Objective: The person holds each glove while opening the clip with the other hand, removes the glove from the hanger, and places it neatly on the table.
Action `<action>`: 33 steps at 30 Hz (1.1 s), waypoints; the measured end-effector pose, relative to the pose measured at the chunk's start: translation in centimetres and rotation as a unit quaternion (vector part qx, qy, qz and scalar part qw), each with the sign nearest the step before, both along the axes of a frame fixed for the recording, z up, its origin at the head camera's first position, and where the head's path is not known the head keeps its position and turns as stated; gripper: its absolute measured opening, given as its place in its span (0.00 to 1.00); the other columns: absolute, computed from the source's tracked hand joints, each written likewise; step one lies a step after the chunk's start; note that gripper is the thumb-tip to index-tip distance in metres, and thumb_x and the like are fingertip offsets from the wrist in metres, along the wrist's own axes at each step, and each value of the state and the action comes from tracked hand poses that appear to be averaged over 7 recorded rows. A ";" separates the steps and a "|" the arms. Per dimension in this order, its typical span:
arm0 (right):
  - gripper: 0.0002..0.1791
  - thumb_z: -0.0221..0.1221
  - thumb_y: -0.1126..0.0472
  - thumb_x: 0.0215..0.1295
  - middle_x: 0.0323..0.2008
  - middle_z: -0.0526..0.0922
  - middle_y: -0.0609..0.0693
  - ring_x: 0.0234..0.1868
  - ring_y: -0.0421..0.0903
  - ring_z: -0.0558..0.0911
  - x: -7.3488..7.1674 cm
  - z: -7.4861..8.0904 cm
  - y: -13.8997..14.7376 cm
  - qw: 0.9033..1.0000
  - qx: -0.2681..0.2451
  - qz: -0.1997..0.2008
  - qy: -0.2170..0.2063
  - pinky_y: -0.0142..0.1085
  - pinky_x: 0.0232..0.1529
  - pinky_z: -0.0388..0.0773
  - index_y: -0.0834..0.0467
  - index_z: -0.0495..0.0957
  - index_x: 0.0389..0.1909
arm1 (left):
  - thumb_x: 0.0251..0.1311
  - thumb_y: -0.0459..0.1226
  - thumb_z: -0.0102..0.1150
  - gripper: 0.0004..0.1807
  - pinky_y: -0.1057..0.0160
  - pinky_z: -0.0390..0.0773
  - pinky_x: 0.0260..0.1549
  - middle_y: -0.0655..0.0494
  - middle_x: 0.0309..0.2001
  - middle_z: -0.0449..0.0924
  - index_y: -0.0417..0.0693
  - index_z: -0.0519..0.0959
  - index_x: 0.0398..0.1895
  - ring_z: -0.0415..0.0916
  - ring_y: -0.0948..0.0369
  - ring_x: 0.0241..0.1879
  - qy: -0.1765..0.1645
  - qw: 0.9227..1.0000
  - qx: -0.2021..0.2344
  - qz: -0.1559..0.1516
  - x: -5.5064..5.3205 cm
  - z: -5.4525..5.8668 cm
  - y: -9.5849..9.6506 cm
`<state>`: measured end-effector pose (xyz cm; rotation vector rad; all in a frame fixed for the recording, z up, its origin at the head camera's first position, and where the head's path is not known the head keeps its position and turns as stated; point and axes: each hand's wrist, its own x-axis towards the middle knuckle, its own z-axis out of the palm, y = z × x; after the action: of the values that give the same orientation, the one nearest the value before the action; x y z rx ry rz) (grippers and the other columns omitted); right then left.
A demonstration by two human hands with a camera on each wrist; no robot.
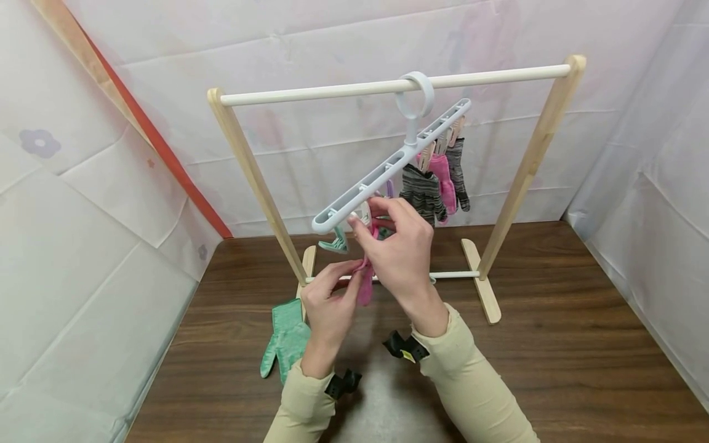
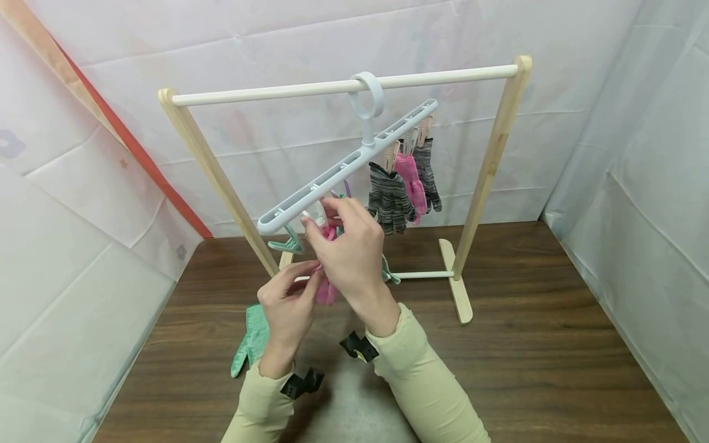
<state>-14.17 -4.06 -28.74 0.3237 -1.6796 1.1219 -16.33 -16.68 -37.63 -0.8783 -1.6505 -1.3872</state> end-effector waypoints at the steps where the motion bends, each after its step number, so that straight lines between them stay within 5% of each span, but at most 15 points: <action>1: 0.14 0.73 0.63 0.55 0.34 0.83 0.55 0.31 0.45 0.85 0.0 0.0 0.0 1.000 -0.001 0.001 0.001 0.31 0.35 0.82 0.66 0.84 0.39 | 0.56 0.26 0.69 0.06 0.67 0.83 0.28 0.52 0.34 0.87 0.41 0.88 0.36 0.85 0.58 0.32 0.000 1.000 0.000 0.003 0.0 0.0 0.0; 19: 0.12 0.73 0.66 0.55 0.34 0.84 0.57 0.33 0.50 0.86 0.2 0.1 0.1 0.998 -0.039 0.042 -0.007 0.34 0.37 0.83 0.66 0.85 0.39 | 0.56 0.27 0.69 0.06 0.67 0.83 0.28 0.54 0.34 0.87 0.43 0.88 0.37 0.85 0.59 0.32 -0.003 1.000 0.006 0.012 0.3 -0.1 -0.2; 33: 0.11 0.72 0.66 0.56 0.33 0.84 0.55 0.34 0.44 0.84 0.4 0.1 0.3 0.997 -0.058 0.054 -0.023 0.34 0.39 0.83 0.67 0.85 0.39 | 0.55 0.27 0.70 0.05 0.66 0.83 0.26 0.53 0.33 0.87 0.41 0.88 0.35 0.85 0.58 0.30 -0.008 1.000 0.024 0.001 -0.1 -0.4 -0.3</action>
<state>-13.79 -3.80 -28.63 0.3197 -1.6456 1.3106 -16.38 -16.94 -38.05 -0.8397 -1.6228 -1.4300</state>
